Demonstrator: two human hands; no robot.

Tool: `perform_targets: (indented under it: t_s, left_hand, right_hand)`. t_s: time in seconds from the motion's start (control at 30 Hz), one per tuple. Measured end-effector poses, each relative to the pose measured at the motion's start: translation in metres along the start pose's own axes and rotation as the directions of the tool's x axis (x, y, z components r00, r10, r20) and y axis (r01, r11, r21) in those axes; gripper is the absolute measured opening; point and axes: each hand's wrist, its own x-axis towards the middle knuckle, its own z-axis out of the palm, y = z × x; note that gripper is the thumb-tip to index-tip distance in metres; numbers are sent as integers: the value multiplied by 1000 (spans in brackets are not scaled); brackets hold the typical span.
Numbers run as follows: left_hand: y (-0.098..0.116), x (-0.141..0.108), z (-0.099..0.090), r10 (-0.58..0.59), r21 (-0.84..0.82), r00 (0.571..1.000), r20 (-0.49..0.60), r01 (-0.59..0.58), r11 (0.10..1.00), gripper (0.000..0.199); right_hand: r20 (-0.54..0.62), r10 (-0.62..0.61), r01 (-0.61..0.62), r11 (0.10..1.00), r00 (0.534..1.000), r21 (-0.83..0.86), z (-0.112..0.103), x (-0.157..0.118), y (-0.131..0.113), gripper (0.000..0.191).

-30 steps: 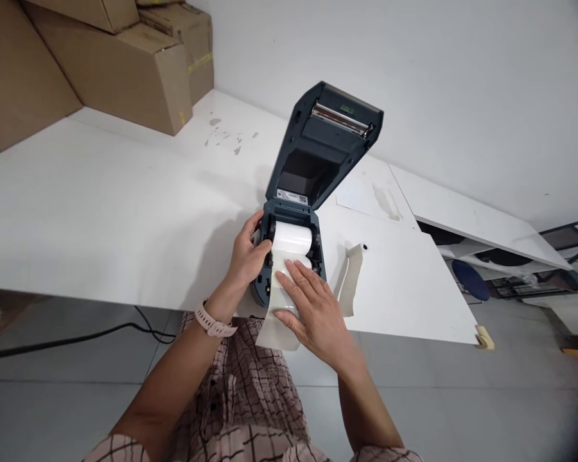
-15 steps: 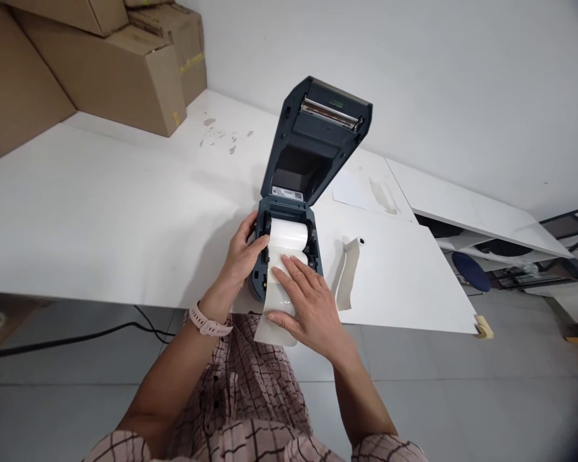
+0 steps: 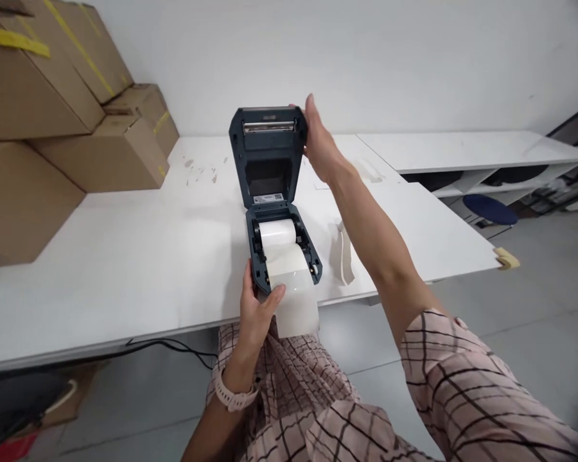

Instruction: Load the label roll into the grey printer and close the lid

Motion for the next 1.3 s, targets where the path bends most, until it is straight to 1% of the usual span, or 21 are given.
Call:
perform_targets:
  t_s: [0.07,0.13,0.2,0.27,0.33,0.37,0.4,0.47,0.53,0.6,0.67,0.73,0.87,0.97,1.03,1.13,1.17,1.2,1.23,1.27,1.3]
  left_hand:
    - [-6,1,-2,10,10,1000,8,-10,1000,107]
    - [-12,0,-5,24,23,999,23,-24,999,113]
    - [-15,-2,-10,62,38,998,8,-62,997,112]
    - [-12,-3,-14,129,50,991,-37,-127,991,103]
    - [-3,-1,-17,195,66,977,-83,-190,980,94]
    - [2,1,-18,214,77,972,-94,-207,975,93]
    - [8,4,-17,219,89,970,-102,-210,974,92]
    - [18,11,-13,184,106,977,-110,-173,979,94]
    - [24,19,-7,118,88,988,-102,-109,990,96]
    - [24,25,-2,56,41,998,-41,-55,998,93]
    - [22,27,1,38,-7,999,32,-37,999,86]
    - [19,27,1,54,-35,996,67,-52,998,79]
    - [12,30,-1,132,-18,991,10,-132,991,71]
    - [11,38,-4,171,30,985,-38,-170,985,74]
    - [12,42,-6,174,65,984,-28,-172,983,77]
    - [11,33,-7,182,110,983,-15,-179,978,76]
    - [9,25,-6,201,146,978,-52,-192,970,76]
    - [5,14,-4,231,193,965,-123,-205,960,75]
    - [1,1,-2,264,256,942,-208,-208,944,74]
    - [-5,-12,0,308,307,900,-308,-212,928,70]
    - [-10,-24,3,307,318,878,-367,-192,929,60]
  right_hand:
    - [32,31,-33,995,999,89,3,-28,-14,90]
    - [4,-4,4,994,1000,113,4,-81,-26,87]
    - [-42,-27,30,998,999,57,8,-141,-34,80]
    - [-81,-20,21,1000,997,18,15,-193,-35,60]
    - [-97,30,-26,999,995,37,26,-228,-31,38]
    - [-108,83,-75,994,991,79,32,-240,-28,34]
    - [-121,157,-141,981,980,137,37,-248,-25,39]
    - [-119,343,-298,909,932,291,44,-255,-18,66]
    - [-38,504,-442,789,863,426,46,-256,-14,93]
    - [69,582,-536,688,810,489,44,-257,-11,106]
    - [133,599,-575,647,790,501,41,-260,-10,107]
    - [147,594,-579,648,791,495,39,-264,-7,104]
    - [112,574,-545,671,811,503,41,-268,-4,97]
    - [69,563,-513,687,824,515,45,-266,-5,95]
    - [52,566,-507,689,823,518,47,-265,-6,97]
    - [53,581,-518,677,813,522,49,-264,-7,99]
    - [58,583,-521,673,811,525,49,-264,-6,100]
    - [59,584,-522,670,810,529,50,-265,-6,100]
    - [56,584,-520,670,810,529,51,-266,-5,101]
    - [50,584,-519,674,810,526,51,-266,-4,101]
    - [42,582,-516,682,812,518,52,-267,-3,101]
